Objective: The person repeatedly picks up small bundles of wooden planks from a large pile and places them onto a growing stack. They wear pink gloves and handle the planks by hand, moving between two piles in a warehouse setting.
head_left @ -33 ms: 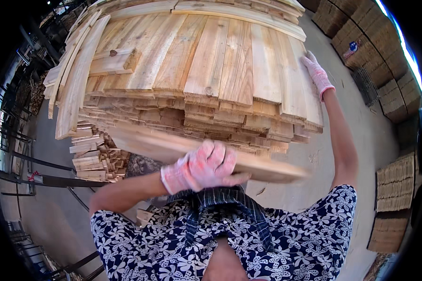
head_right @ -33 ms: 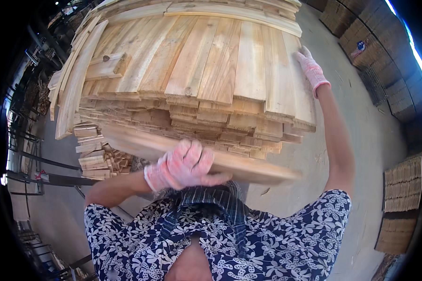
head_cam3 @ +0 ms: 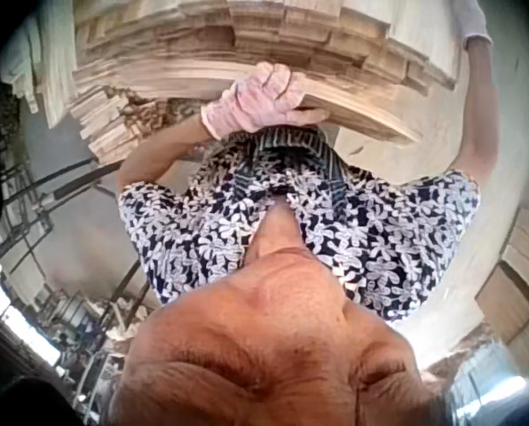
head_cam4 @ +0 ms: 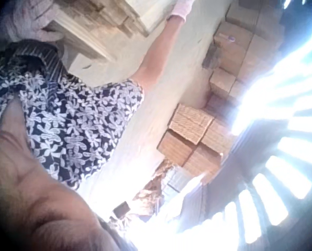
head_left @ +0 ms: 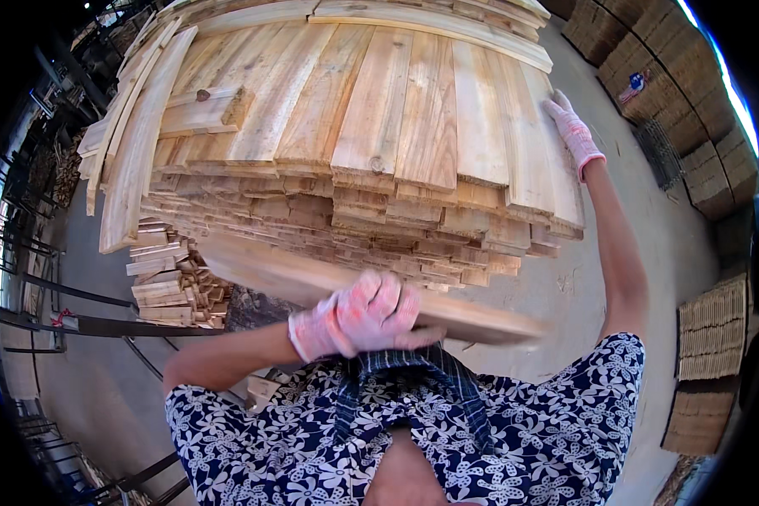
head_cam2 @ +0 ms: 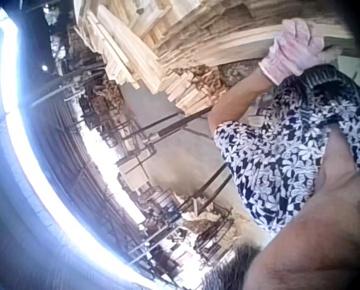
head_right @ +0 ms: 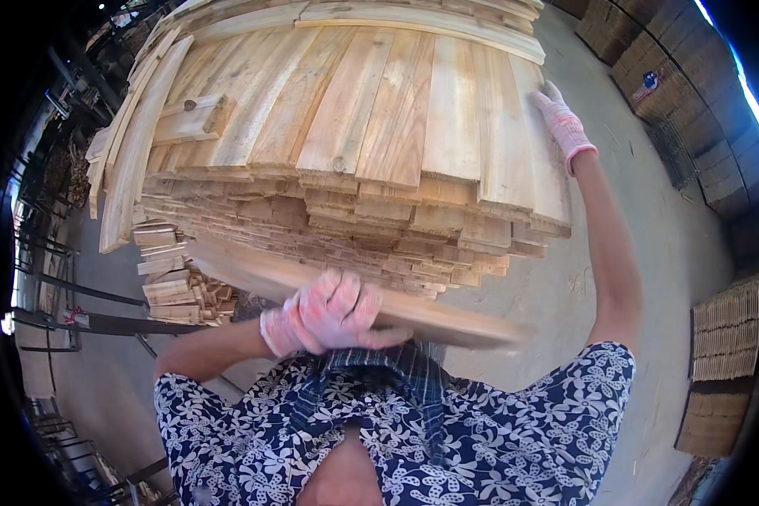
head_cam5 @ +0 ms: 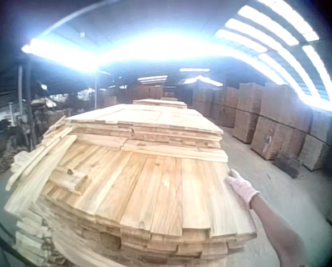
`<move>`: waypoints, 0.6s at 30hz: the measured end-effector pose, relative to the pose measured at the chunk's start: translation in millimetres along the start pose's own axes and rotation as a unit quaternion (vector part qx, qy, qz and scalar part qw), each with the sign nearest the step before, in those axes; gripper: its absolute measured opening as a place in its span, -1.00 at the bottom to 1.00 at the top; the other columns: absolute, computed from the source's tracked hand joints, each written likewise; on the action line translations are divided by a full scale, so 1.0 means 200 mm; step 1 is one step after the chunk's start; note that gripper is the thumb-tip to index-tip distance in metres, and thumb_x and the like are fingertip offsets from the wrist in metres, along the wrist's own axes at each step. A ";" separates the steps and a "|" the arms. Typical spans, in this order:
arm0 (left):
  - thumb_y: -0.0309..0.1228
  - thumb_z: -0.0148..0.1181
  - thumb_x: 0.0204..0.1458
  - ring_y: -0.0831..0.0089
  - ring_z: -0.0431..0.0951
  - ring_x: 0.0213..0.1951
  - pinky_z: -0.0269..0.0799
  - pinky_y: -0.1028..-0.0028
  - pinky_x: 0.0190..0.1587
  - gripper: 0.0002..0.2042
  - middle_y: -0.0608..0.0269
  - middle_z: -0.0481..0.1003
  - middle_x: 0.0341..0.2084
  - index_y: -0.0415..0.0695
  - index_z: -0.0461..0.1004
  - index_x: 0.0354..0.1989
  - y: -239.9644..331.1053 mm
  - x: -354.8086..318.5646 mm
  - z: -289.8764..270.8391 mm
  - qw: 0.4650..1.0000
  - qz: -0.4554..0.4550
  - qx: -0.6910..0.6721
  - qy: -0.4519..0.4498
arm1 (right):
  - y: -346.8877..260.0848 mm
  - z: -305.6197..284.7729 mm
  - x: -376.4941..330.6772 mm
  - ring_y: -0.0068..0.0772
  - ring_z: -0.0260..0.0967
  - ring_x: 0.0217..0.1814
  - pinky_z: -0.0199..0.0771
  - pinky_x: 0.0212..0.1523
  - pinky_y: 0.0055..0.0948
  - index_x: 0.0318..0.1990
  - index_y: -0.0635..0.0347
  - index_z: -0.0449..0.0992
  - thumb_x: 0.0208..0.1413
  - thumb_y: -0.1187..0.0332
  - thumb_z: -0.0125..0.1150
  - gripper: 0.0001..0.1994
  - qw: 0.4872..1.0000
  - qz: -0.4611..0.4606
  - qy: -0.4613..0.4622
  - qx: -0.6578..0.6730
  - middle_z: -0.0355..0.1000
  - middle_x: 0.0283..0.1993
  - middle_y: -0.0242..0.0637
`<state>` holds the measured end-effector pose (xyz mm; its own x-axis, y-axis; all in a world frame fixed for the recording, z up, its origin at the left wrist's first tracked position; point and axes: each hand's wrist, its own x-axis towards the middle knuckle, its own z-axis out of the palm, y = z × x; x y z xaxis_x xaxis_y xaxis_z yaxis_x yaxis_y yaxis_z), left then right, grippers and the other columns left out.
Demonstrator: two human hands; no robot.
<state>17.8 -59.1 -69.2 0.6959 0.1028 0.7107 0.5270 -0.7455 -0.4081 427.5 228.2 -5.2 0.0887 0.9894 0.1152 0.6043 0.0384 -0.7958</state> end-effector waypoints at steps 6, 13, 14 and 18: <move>0.20 0.25 0.03 0.22 0.37 -0.30 0.27 0.39 -0.43 -0.50 0.15 0.33 -0.34 0.43 0.47 0.15 -0.01 -0.06 0.11 0.999 -0.006 0.040 0.007 | 0.01 -0.05 -0.04 -0.24 0.18 0.47 0.08 0.46 -0.40 0.52 0.17 0.01 0.30 -0.01 0.06 -0.24 0.999 0.009 0.022 -0.032 0.15 0.50 -0.15; -0.06 0.01 0.23 0.27 0.35 -0.31 0.32 0.33 -0.35 -0.66 0.16 0.32 -0.29 0.33 0.31 0.17 -0.29 -0.01 0.29 0.995 0.059 0.082 0.009 | -0.07 -0.02 -0.09 -0.35 0.29 0.35 0.25 0.35 -0.45 0.49 0.16 0.09 0.34 0.10 0.05 -0.35 0.990 -0.005 -0.026 0.140 0.28 0.39 -0.19; -0.08 0.04 0.19 0.24 0.36 -0.29 0.32 0.29 -0.33 -0.64 0.13 0.33 -0.25 0.35 0.32 0.17 -0.27 0.00 0.23 0.998 0.049 0.044 -0.016 | 0.00 -0.03 -0.07 -0.35 0.23 0.39 0.19 0.39 -0.44 0.48 0.18 0.11 0.35 0.11 0.04 -0.36 0.994 -0.020 -0.023 0.101 0.25 0.41 -0.19; -0.12 0.15 0.07 0.13 0.44 -0.20 0.33 0.18 -0.31 -0.64 0.05 0.37 -0.17 0.35 0.38 0.07 -0.15 0.14 0.10 0.996 0.023 -0.024 0.080 | 0.30 -0.41 0.15 -0.30 0.13 0.47 0.07 0.46 -0.42 0.47 0.22 0.13 0.34 0.12 0.04 -0.36 0.973 -0.150 0.075 -0.159 0.19 0.45 -0.18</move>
<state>31.6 -20.5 -48.0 0.6306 -0.0360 0.7753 0.4689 -0.7784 -0.4175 532.0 249.3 -0.6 -0.0288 0.9081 0.4177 0.8336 0.2525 -0.4913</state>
